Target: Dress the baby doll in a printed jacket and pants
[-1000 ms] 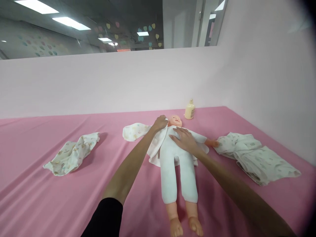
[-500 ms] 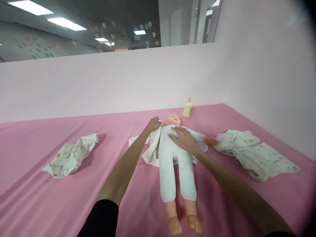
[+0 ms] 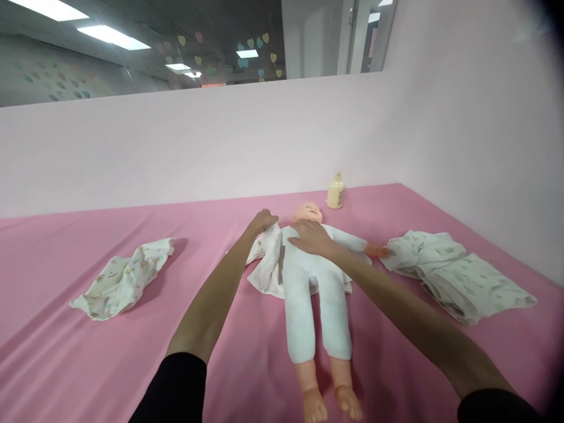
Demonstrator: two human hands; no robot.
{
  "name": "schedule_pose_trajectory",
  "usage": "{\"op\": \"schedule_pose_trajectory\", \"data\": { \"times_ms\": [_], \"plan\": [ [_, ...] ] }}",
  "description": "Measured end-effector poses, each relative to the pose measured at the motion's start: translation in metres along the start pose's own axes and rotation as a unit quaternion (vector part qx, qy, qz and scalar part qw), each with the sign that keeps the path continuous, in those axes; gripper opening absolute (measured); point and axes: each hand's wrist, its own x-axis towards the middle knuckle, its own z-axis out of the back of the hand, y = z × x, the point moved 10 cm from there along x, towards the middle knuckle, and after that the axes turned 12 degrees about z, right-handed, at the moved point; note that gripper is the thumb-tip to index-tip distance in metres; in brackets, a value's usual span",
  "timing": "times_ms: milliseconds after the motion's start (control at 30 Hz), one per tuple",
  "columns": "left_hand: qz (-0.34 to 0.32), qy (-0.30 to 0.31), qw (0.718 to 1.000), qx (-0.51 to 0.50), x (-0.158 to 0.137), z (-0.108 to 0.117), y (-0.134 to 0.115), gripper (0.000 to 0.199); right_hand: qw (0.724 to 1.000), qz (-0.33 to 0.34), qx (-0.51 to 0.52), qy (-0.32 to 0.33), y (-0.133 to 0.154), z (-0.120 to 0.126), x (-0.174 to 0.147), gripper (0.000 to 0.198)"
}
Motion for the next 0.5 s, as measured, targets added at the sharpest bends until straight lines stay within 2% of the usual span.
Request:
{"op": "schedule_pose_trajectory", "data": {
  "times_ms": [100,233,333,500],
  "plan": [
    [-0.008,0.0,1.0,-0.029,0.002,0.004,-0.002,0.026,0.996,0.037,0.002,0.079,0.014,-0.011,0.036,0.033],
    [-0.036,-0.006,0.997,-0.067,0.001,0.012,-0.007,0.026,0.989,0.02,0.005,0.147,0.013,-0.027,0.064,0.044],
    [-0.057,-0.007,0.995,-0.083,-0.004,0.017,-0.011,0.029,0.987,0.016,0.006,0.16,0.011,-0.034,0.072,0.05],
    [-0.09,-0.012,0.991,-0.097,-0.013,0.021,-0.019,0.035,0.991,0.019,0.003,0.133,0.007,-0.035,0.074,0.044]
  ]
}}
